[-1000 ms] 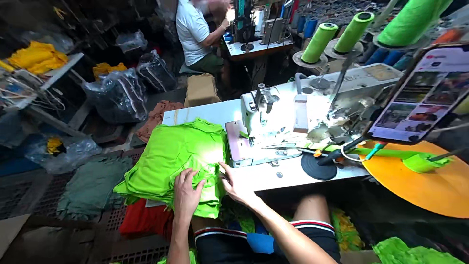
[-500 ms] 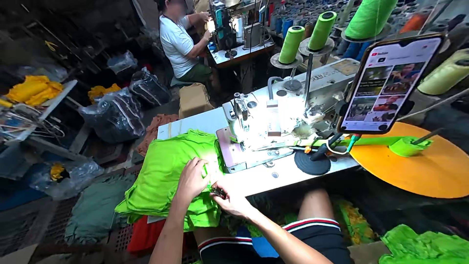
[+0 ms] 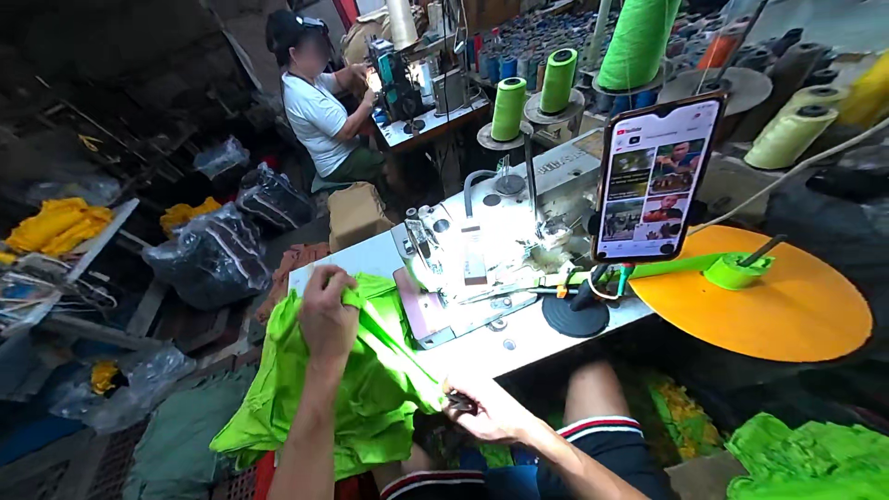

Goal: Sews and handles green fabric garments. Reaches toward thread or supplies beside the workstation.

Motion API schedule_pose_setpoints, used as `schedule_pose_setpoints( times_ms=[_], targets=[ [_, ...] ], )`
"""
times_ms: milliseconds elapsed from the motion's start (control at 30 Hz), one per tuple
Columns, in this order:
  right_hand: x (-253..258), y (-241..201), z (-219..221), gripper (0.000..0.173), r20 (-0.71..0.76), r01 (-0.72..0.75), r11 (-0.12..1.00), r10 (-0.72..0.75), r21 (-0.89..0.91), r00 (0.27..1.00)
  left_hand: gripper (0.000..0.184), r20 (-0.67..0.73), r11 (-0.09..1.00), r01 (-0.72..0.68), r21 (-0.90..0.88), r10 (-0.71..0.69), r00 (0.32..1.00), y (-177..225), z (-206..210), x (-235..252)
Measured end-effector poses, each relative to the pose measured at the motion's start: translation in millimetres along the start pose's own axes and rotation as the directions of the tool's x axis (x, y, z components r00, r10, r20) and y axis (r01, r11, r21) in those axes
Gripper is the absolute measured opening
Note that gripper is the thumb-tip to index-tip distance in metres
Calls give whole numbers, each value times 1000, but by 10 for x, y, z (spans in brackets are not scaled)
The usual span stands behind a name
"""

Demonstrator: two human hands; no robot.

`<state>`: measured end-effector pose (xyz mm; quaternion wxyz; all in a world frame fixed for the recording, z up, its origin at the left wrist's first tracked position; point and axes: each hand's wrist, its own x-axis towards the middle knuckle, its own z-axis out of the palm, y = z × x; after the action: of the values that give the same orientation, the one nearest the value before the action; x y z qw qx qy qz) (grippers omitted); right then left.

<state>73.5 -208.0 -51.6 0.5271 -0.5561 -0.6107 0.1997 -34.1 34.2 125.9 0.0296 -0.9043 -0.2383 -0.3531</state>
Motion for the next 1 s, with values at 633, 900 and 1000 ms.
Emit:
schedule_pose_setpoints(
  times_ms=[633, 900, 1000],
  targets=[
    [647, -188, 441, 36, -324, 53, 993, -18, 102, 946, 14, 479, 893, 54, -447, 189, 857, -625, -546, -755],
    [743, -349, 352, 24, -381, 21, 998, -45, -65, 924, 4, 89, 781, -24, -624, 101, 991, -302, -585, -730],
    [719, -353, 281, 22, -421, 26, 1000, -26, -5, 907, 25, 254, 667, 143, -731, 72, 964, -355, -715, -885]
  ],
)
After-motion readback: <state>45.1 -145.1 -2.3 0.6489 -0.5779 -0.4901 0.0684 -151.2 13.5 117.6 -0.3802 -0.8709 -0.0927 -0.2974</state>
